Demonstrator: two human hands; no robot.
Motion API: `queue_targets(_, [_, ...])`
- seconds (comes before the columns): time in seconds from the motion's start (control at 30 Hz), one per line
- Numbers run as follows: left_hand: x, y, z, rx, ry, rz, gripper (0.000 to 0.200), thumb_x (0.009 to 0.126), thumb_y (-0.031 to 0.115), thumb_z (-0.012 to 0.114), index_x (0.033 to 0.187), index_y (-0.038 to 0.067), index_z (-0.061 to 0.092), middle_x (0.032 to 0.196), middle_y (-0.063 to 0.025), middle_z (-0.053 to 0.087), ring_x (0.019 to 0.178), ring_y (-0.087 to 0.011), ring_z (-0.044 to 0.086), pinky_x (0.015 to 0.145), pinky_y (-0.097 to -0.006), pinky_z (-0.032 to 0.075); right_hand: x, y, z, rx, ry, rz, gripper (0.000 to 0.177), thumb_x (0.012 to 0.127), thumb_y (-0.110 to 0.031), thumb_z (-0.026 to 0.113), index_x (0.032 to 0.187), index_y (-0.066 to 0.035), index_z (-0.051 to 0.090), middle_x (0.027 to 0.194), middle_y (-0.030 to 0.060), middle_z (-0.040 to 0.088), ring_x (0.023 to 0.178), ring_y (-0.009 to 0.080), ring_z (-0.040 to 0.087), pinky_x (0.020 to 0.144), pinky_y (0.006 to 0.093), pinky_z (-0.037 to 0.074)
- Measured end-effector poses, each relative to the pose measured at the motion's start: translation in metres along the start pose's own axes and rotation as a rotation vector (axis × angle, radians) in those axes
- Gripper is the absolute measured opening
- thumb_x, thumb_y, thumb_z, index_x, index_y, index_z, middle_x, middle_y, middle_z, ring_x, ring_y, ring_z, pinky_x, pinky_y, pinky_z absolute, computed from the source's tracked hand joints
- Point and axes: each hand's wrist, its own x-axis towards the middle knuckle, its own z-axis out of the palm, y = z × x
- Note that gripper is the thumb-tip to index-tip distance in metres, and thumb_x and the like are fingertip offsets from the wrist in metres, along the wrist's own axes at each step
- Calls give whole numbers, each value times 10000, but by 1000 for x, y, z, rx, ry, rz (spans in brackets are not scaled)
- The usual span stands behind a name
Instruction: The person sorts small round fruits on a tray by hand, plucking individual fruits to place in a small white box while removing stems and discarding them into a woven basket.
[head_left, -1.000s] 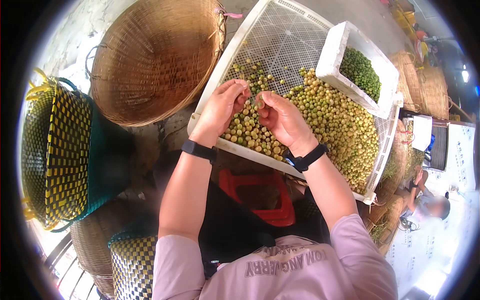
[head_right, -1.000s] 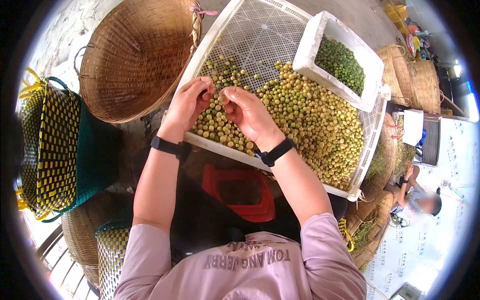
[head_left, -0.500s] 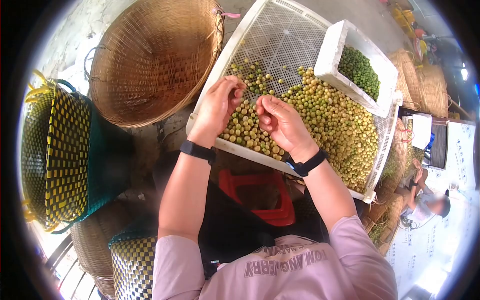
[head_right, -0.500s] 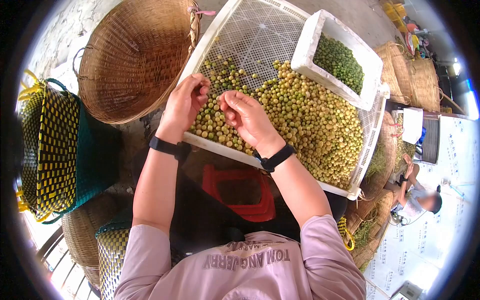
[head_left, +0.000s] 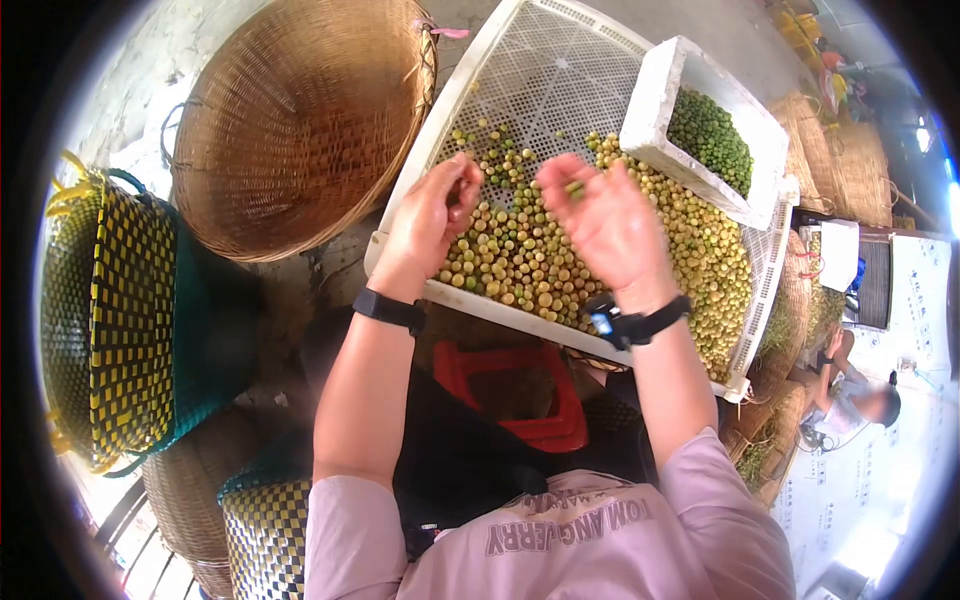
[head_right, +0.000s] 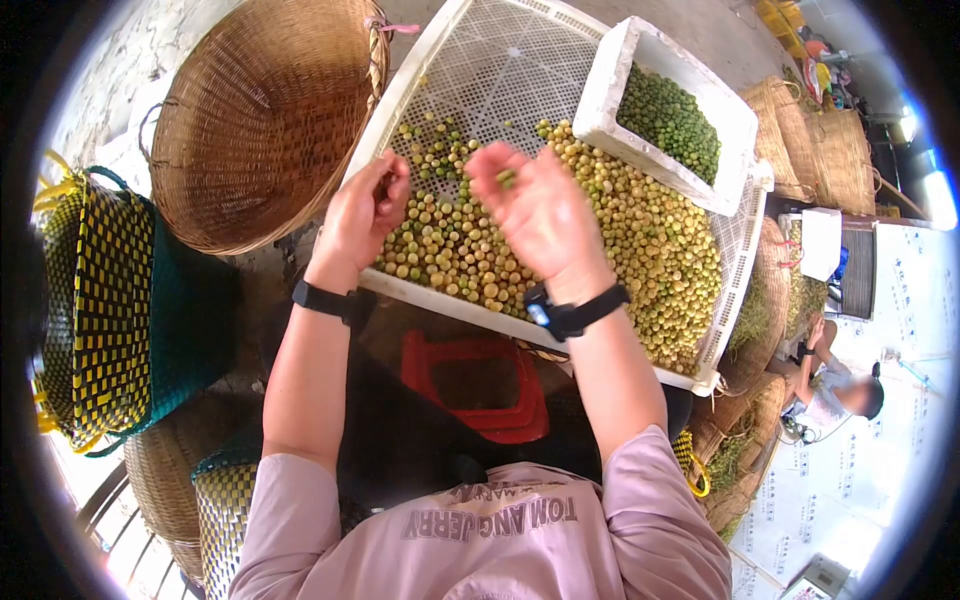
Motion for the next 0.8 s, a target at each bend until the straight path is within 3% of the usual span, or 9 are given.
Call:
queue_targets(0.13, [-2,15,-12,-287,241,185,212,1000,251,470,854,105,521,678,48,415,552,-52,336,482,-201,279,14,-101,-33,-697,15,-634,370,1006,-306,457,1097,29,584,1158,178,603,1075,295,580,987,394,452])
queue_targets(0.2, [-4,20,-18,-386,303,233,198,988,243,490,849,106,523,678,44,416,544,-48,335,472,-192,276,22,-127,-41,-1180,523,-912,339,978,-327,511,1132,-45,617,1256,138,571,1156,290,524,1060,426,363])
queue_targets(0.23, [-4,21,-19,-404,298,256,194,979,247,508,843,110,525,679,43,419,543,-44,339,464,-183,269,23,-127,-45,-1185,518,-915,339,978,-327,511,1132,-45,617,1256,138,571,1156,290,524,1060,426,363])
queue_targets(0.3, [-4,21,-20,-407,293,258,192,978,247,510,844,111,524,680,44,419,542,-44,340,463,-183,269,26,-122,-53,-2340,914,-1156,251,965,-300,530,1062,-107,657,1233,87,582,1171,269,502,1076,427,311])
queue_targets(0.37, [-3,20,-19,-399,291,245,190,978,249,511,845,113,521,680,45,415,542,-43,339,461,-184,263,36,-91,-47,-2185,466,-1196,109,909,-203,624,979,-133,668,1156,57,625,1131,268,528,1055,432,322])
queue_targets(0.4, [-3,19,-18,-397,298,244,190,978,249,511,845,113,521,680,45,415,542,-43,339,461,-184,263,34,-59,-32,-1899,240,-1018,90,889,-210,652,947,-144,672,1047,38,658,1070,244,565,1004,408,375])
queue_targets(0.43, [-2,20,-17,-396,293,231,190,979,250,510,848,113,519,681,44,413,543,-43,339,464,-185,263,44,-29,-32,-1922,151,-819,96,871,-222,674,928,-145,679,954,24,664,980,211,590,941,376,419])
queue_targets(0.5, [-1,19,-17,-395,272,218,189,982,251,507,857,110,515,685,41,407,546,-44,337,474,-186,267,57,19,-34,-1967,85,-609,93,878,-233,666,910,-147,682,898,15,646,923,175,576,889,355,422])
queue_targets(0.8, [3,14,-16,-184,287,107,203,972,246,535,882,66,559,687,49,449,554,-31,356,469,-186,263,96,54,-38,-1922,120,-595,89,818,-179,688,867,-107,671,854,33,598,855,229,577,818,385,435])
